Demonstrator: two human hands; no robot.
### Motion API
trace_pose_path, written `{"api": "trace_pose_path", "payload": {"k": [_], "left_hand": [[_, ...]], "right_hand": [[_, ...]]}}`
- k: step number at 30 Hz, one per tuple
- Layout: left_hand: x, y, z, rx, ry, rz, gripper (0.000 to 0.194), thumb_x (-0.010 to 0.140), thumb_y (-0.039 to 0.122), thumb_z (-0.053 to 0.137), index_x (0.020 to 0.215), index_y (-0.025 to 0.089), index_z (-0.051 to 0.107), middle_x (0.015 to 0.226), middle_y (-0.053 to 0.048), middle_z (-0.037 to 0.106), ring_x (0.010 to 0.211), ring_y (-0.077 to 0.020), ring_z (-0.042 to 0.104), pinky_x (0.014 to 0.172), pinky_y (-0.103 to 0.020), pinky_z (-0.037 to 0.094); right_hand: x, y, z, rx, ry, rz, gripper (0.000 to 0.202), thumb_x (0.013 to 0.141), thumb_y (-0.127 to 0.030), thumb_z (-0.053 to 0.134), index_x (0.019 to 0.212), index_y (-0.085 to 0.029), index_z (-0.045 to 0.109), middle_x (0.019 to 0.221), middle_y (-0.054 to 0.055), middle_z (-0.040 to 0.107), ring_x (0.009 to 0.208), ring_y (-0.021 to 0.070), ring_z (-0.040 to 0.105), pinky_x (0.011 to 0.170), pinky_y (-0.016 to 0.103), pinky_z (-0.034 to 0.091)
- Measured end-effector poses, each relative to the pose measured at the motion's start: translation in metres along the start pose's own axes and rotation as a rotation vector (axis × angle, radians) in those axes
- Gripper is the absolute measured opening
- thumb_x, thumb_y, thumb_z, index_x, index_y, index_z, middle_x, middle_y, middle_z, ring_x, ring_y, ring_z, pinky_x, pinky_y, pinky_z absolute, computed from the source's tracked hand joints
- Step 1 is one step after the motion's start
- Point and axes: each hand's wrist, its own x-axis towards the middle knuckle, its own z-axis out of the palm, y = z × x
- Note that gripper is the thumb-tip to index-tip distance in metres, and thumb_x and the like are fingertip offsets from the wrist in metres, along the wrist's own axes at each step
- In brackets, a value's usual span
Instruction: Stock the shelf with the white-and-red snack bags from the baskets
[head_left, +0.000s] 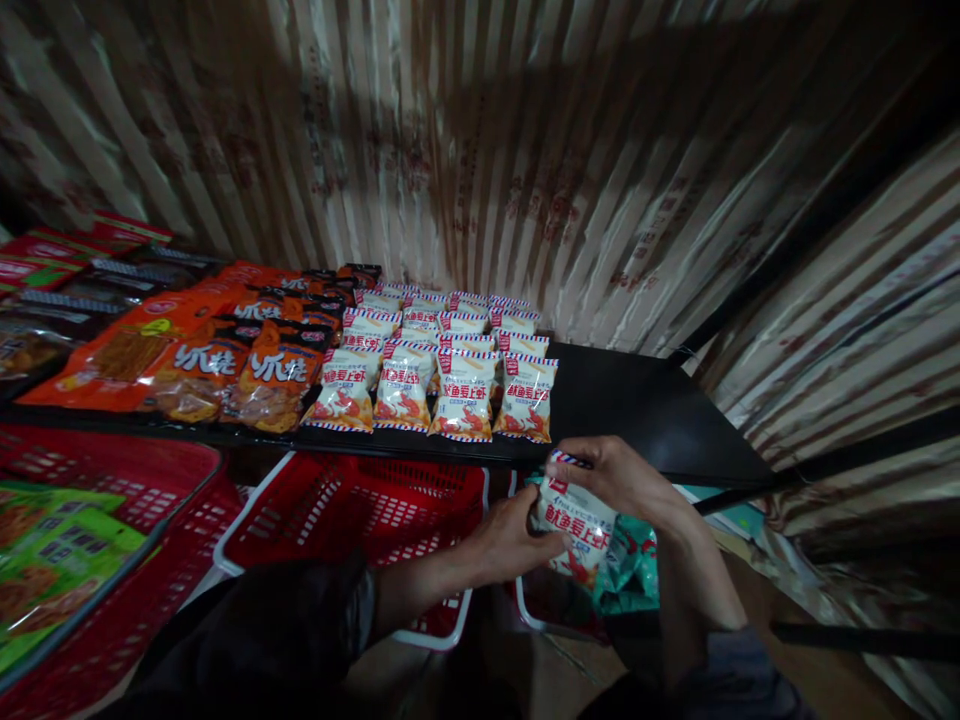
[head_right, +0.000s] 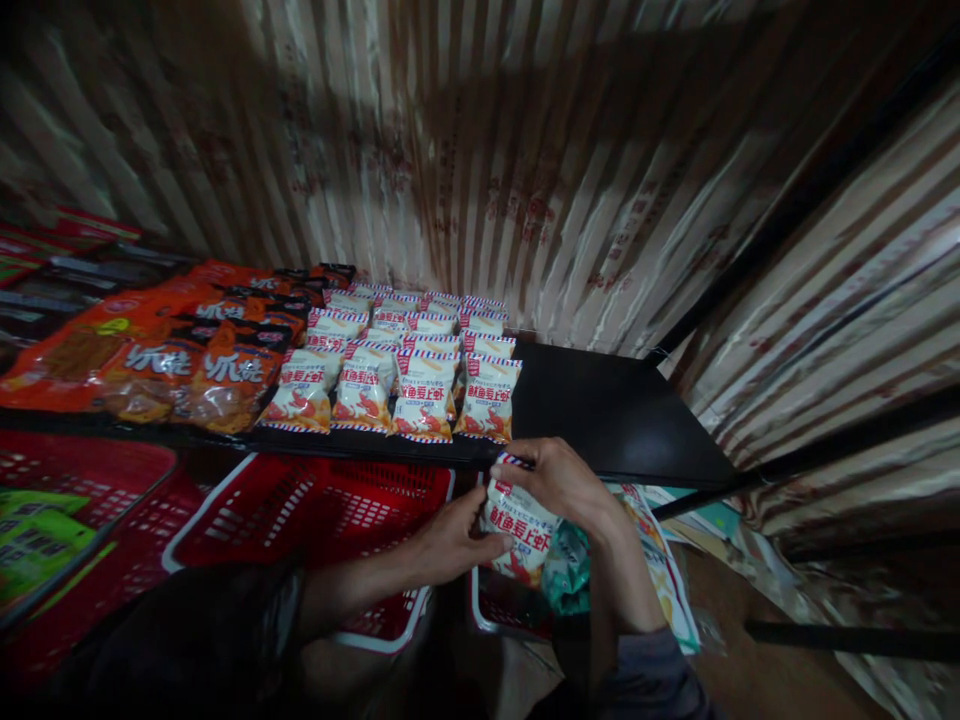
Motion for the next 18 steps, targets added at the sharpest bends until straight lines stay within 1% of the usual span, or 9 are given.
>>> {"api": "trace_pose_path", "payload": {"k": [4,6,10,12,14,16,18], "left_hand": [[0.002,0.0,-0.012,-0.162,0.091,0.053,0.035,0.077,0.04,0.066,0.103,0.018,0.059,0.096,-0.005,0.07,0.083,-0.0198,0.064,0.073,-0.031,0.051],[0.002,0.0,-0.019,-0.227,0.14,0.073,0.033,0.077,0.04,0.066,0.1,0.018,0.06,0.093,-0.004,0.07,0.082,-0.0192,0.065,0.073,-0.03,0.051],[0.003,0.001,-0.036,-0.308,0.263,0.096,0.033,0.077,0.04,0.067,0.102,0.019,0.061,0.094,-0.005,0.071,0.083,-0.02,0.066,0.074,-0.031,0.052],[0.001,0.001,-0.045,-0.339,0.31,0.113,0.034,0.077,0.039,0.069,0.103,0.019,0.061,0.097,-0.006,0.072,0.086,-0.0207,0.066,0.076,-0.031,0.053],[-0.001,0.003,-0.053,-0.367,0.33,0.127,0.036,0.076,0.039,0.07,0.104,0.019,0.061,0.099,-0.006,0.072,0.088,-0.0212,0.067,0.077,-0.031,0.053],[-0.004,0.005,-0.059,-0.389,0.328,0.137,0.038,0.076,0.039,0.071,0.105,0.018,0.061,0.1,-0.007,0.072,0.089,-0.0216,0.067,0.078,-0.032,0.053],[-0.007,0.008,-0.064,-0.416,0.312,0.149,0.038,0.076,0.04,0.071,0.106,0.018,0.061,0.101,-0.007,0.072,0.09,-0.0218,0.067,0.079,-0.032,0.053]], "right_hand": [[0.008,-0.017,-0.002,-0.078,0.142,-0.103,0.032,0.087,-0.046,0.055,0.085,-0.02,0.073,0.074,-0.001,0.07,0.065,0.0146,0.059,0.057,0.024,0.04],[0.011,-0.021,-0.002,-0.101,0.211,-0.116,0.032,0.087,-0.047,0.056,0.09,-0.02,0.074,0.078,0.001,0.072,0.069,0.0167,0.063,0.061,0.025,0.043],[0.017,-0.025,-0.002,-0.059,0.334,-0.117,0.035,0.086,-0.048,0.057,0.099,-0.02,0.074,0.088,0.004,0.075,0.078,0.0205,0.067,0.067,0.028,0.047],[0.02,-0.025,-0.002,-0.03,0.366,-0.118,0.034,0.086,-0.047,0.058,0.099,-0.02,0.075,0.089,0.004,0.075,0.079,0.0211,0.067,0.067,0.028,0.047],[0.024,-0.025,-0.001,0.015,0.372,-0.125,0.033,0.085,-0.046,0.058,0.095,-0.019,0.075,0.087,0.003,0.075,0.078,0.0208,0.067,0.066,0.028,0.046],[0.03,-0.025,0.002,0.077,0.373,-0.126,0.033,0.085,-0.046,0.058,0.089,-0.019,0.075,0.083,0.002,0.074,0.075,0.0197,0.065,0.064,0.027,0.046],[0.036,-0.026,0.006,0.133,0.408,-0.116,0.033,0.083,-0.046,0.06,0.084,-0.018,0.075,0.079,0.002,0.073,0.07,0.0183,0.064,0.062,0.026,0.045]]}}
